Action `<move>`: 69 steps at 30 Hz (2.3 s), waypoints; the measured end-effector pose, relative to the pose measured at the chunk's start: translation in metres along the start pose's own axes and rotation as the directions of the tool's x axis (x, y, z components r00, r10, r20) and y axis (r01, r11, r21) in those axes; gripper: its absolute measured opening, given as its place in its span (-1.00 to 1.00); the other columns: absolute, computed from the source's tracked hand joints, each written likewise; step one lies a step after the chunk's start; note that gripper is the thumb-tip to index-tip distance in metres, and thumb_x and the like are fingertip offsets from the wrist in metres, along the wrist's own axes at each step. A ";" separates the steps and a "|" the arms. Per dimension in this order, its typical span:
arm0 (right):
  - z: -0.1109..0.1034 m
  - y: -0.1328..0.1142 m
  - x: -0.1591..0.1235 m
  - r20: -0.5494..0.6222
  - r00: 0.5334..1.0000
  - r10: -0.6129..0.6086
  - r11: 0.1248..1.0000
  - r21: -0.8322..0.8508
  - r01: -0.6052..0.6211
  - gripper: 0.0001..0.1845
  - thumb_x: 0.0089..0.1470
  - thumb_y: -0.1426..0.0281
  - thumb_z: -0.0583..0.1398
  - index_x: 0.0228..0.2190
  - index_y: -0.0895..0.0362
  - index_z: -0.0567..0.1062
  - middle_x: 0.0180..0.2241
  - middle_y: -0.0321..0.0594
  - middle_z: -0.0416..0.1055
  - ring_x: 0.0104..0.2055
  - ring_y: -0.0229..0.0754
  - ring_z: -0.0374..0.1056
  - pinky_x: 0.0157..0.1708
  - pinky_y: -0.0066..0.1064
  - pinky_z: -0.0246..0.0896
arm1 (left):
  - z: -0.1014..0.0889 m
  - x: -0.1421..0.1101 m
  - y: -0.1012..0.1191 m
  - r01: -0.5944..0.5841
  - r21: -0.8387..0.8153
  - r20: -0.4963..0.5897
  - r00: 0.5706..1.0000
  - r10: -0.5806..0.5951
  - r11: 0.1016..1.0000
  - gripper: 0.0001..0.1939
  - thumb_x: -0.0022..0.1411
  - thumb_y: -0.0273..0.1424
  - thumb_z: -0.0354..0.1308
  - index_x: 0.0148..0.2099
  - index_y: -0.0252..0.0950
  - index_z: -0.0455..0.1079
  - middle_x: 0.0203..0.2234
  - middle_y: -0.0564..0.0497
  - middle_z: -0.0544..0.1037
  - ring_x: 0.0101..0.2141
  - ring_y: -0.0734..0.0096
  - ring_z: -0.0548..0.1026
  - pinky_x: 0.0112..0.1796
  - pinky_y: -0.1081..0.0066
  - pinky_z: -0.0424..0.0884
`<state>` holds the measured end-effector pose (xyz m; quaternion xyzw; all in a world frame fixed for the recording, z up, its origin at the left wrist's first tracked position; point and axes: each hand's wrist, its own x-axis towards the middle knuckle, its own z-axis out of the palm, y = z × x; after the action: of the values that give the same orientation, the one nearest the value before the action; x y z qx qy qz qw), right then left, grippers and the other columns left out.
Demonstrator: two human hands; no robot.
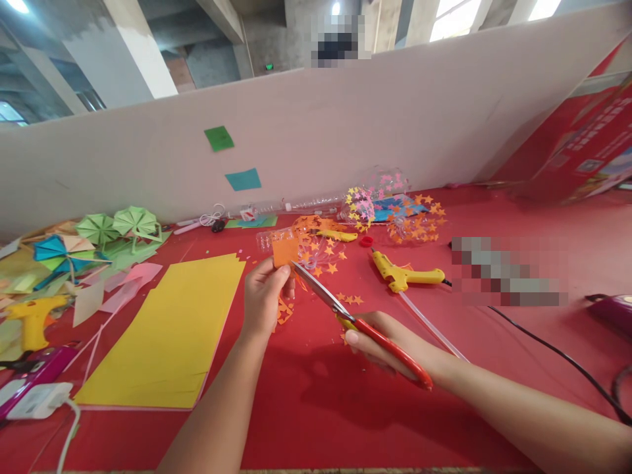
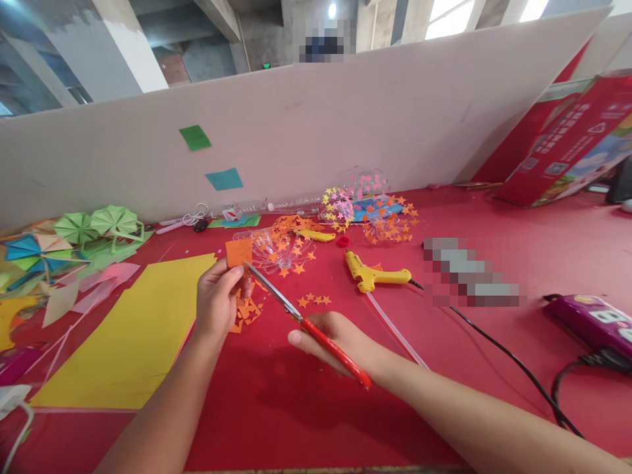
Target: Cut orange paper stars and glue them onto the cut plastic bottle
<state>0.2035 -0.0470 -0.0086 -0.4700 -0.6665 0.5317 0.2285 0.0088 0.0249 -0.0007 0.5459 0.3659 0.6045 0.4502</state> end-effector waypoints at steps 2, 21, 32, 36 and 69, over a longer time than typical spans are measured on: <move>0.000 -0.001 0.000 0.006 1.000 0.011 1.000 0.000 -0.011 -0.33 -0.06 -0.28 0.03 -0.63 0.09 0.14 -0.72 -0.45 0.04 -0.68 -0.39 -0.02 -0.67 -0.50 -0.17 | 0.000 0.000 0.000 -0.001 -0.008 0.001 1.000 0.001 1.000 -0.85 0.07 -0.39 0.11 -0.53 -0.28 0.35 -0.73 0.15 0.33 -0.71 0.61 0.26 -0.67 0.56 0.17; -0.004 0.000 -0.002 0.036 0.999 0.012 1.000 0.006 -0.012 -0.32 -0.06 -0.29 0.01 -0.57 0.12 0.23 -0.68 -0.44 0.06 -0.68 -0.39 0.00 -0.68 -0.52 -0.15 | -0.002 0.003 -0.004 0.004 -0.050 0.014 1.000 -0.003 0.999 -0.85 0.08 -0.40 0.14 -0.52 -0.30 0.36 -0.75 0.17 0.33 -0.72 0.63 0.25 -0.67 0.59 0.17; -0.005 0.001 0.001 0.037 0.997 0.069 0.996 0.053 -0.071 -0.37 -0.03 -0.21 0.07 -0.60 0.12 0.22 -0.75 -0.46 0.07 -0.75 -0.42 -0.01 -0.73 -0.54 -0.13 | -0.003 0.002 -0.003 0.021 -0.074 0.020 1.000 -0.019 0.997 -0.86 0.06 -0.41 0.14 -0.53 -0.30 0.36 -0.76 0.16 0.32 -0.73 0.63 0.24 -0.68 0.57 0.14; -0.003 0.003 0.002 0.025 0.997 0.079 0.995 0.053 -0.080 -0.37 -0.04 -0.21 0.08 -0.61 0.11 0.20 -0.74 -0.46 0.08 -0.75 -0.42 -0.01 -0.74 -0.54 -0.14 | -0.004 0.003 -0.003 0.019 -0.095 0.027 1.000 -0.017 0.995 -0.85 0.07 -0.40 0.14 -0.53 -0.31 0.37 -0.75 0.16 0.33 -0.73 0.63 0.24 -0.68 0.57 0.15; -0.002 0.005 0.002 -0.025 0.996 0.080 0.996 0.043 -0.079 -0.44 0.03 -0.08 0.15 -0.62 0.09 0.14 -0.70 -0.47 0.03 -0.69 -0.40 -0.03 -0.71 -0.53 -0.16 | -0.001 0.003 0.001 0.094 -0.101 0.046 0.995 -0.090 0.990 -0.87 -0.02 -0.38 0.13 -0.56 -0.29 0.31 -0.76 0.15 0.30 -0.72 0.60 0.22 -0.66 0.53 0.13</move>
<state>0.2061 -0.0448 -0.0131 -0.4982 -0.6329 0.5480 0.2257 0.0077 0.0276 0.0013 0.5168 0.3497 0.5898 0.5125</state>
